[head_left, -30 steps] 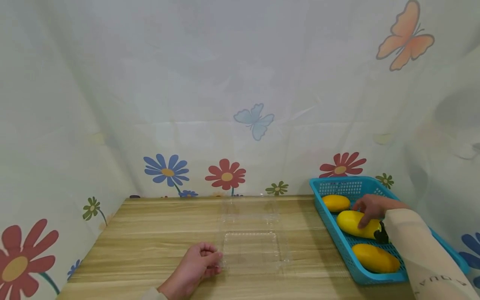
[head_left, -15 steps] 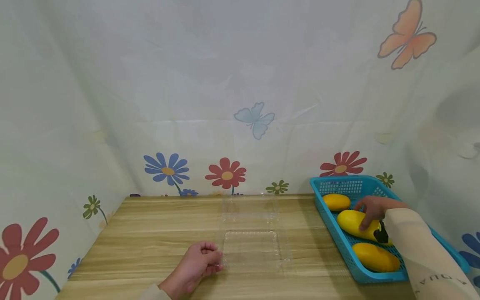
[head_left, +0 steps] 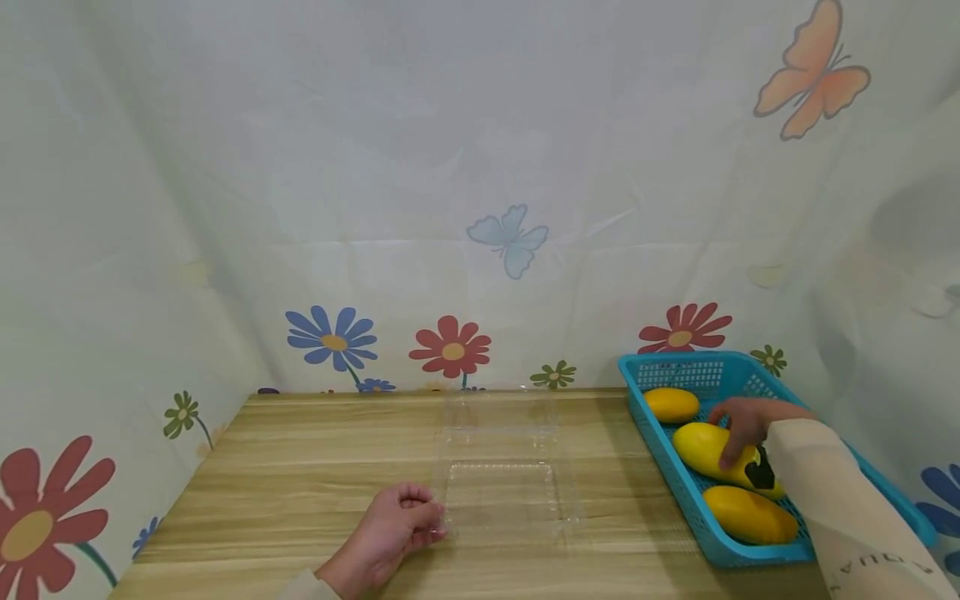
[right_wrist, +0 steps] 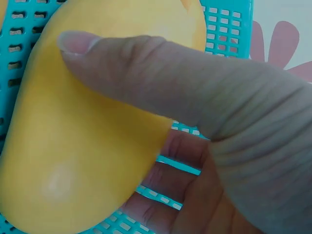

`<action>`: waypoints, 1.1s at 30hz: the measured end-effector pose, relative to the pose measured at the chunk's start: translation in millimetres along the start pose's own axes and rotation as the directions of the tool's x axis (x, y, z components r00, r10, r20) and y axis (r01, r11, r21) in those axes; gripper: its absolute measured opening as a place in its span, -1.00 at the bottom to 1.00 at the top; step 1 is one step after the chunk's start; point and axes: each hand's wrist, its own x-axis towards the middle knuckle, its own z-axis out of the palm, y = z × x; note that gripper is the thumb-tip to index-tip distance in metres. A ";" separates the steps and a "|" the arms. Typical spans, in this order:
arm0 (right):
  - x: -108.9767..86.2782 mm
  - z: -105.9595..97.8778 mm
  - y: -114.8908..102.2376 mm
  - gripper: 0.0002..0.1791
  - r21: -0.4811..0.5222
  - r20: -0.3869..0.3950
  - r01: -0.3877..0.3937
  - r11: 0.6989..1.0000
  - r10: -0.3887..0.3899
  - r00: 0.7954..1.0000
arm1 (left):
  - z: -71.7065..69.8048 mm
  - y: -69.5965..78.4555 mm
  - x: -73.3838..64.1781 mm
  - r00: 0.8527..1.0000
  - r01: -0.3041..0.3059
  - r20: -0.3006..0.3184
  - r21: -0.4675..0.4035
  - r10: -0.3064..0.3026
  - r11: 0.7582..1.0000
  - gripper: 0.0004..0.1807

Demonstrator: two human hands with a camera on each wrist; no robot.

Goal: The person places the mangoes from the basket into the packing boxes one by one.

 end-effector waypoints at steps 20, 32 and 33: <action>-9.4 -7.6 -6.7 0.01 -0.022 -0.086 0.025 0.999 -0.027 0.996 | -1.3 0.7 -2.0 1.000 -0.006 0.027 -0.037 0.007 0.999 -0.56; -20.8 -18.0 -13.2 -0.06 -0.051 -0.152 0.093 0.994 -0.100 0.983 | -1.1 0.8 -1.1 1.000 0.011 0.023 -0.042 -0.010 0.999 -0.62; -21.7 -18.2 -12.9 -0.06 -0.049 -0.152 0.101 0.994 -0.107 0.982 | -1.0 0.7 -1.1 1.000 0.010 0.023 -0.040 -0.009 0.999 -0.62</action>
